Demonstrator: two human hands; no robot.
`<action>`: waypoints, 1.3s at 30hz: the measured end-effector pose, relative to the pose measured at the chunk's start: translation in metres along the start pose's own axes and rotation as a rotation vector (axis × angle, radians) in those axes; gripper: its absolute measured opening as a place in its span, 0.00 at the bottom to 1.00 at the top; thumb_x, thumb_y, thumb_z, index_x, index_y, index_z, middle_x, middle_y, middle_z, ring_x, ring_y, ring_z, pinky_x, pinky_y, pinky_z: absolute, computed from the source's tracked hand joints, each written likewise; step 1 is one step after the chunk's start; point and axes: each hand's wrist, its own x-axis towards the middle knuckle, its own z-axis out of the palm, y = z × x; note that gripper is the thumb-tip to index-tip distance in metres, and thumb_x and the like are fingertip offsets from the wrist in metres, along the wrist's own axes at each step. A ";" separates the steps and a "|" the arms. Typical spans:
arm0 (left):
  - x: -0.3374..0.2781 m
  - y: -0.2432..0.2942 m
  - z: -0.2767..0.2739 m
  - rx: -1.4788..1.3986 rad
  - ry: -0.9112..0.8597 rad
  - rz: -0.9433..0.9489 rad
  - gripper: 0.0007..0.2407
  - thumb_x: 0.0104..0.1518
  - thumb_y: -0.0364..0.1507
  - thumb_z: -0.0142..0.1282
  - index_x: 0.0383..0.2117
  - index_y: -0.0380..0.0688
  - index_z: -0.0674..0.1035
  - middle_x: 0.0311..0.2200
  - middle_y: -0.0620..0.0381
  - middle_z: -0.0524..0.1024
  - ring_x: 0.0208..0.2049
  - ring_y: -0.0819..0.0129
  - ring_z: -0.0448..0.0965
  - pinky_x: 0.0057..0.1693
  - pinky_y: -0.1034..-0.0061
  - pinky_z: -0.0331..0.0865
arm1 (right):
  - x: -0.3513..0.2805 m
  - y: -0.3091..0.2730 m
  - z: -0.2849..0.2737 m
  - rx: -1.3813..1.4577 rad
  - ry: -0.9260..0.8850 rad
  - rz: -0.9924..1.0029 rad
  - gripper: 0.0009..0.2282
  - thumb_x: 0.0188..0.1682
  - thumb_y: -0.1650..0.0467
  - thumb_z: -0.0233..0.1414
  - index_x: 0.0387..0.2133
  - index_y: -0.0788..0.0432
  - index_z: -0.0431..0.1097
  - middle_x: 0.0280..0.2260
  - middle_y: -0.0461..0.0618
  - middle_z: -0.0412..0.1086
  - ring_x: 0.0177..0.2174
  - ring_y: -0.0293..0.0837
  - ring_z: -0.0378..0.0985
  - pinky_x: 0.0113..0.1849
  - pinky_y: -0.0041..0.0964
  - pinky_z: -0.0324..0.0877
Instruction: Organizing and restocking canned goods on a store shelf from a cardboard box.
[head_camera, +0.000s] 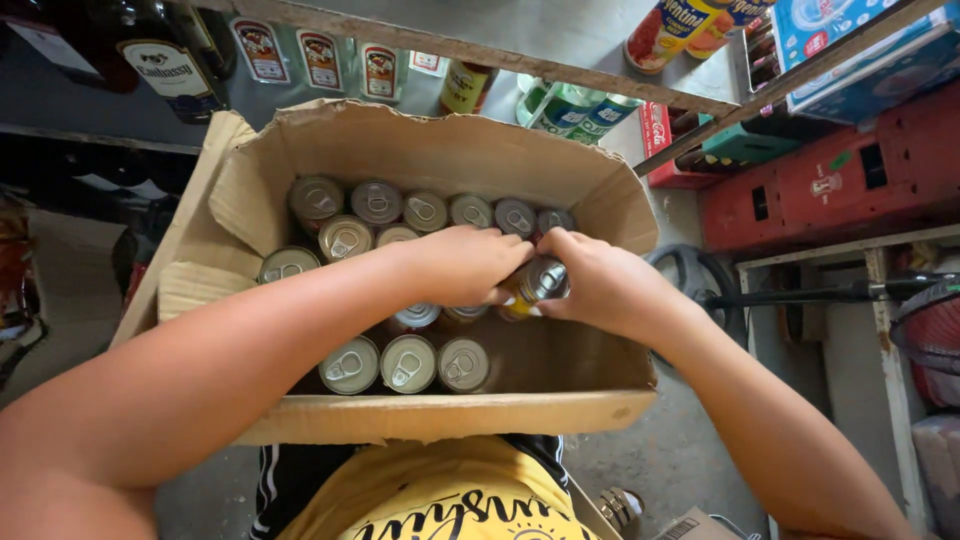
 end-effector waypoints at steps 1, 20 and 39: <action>0.000 -0.002 0.001 0.000 0.001 -0.002 0.18 0.50 0.34 0.65 0.44 0.41 0.74 0.43 0.48 0.76 0.47 0.49 0.76 0.51 0.54 0.71 | 0.001 -0.004 -0.002 -0.001 -0.001 -0.002 0.25 0.35 0.65 0.66 0.45 0.57 0.66 0.41 0.57 0.74 0.44 0.59 0.77 0.43 0.50 0.72; 0.000 0.019 -0.002 0.144 -0.137 0.142 0.21 0.48 0.31 0.65 0.51 0.51 0.75 0.45 0.46 0.73 0.46 0.46 0.76 0.49 0.54 0.72 | 0.009 0.076 0.058 -0.682 -0.039 -0.121 0.20 0.42 0.69 0.56 0.48 0.64 0.65 0.35 0.57 0.72 0.36 0.55 0.79 0.34 0.46 0.75; -0.013 0.014 0.005 0.152 -0.101 0.184 0.22 0.43 0.32 0.69 0.48 0.56 0.78 0.49 0.42 0.72 0.48 0.42 0.74 0.45 0.52 0.73 | 0.032 0.052 0.054 -0.516 -0.090 0.170 0.21 0.46 0.69 0.56 0.53 0.65 0.64 0.33 0.60 0.77 0.34 0.59 0.81 0.34 0.52 0.76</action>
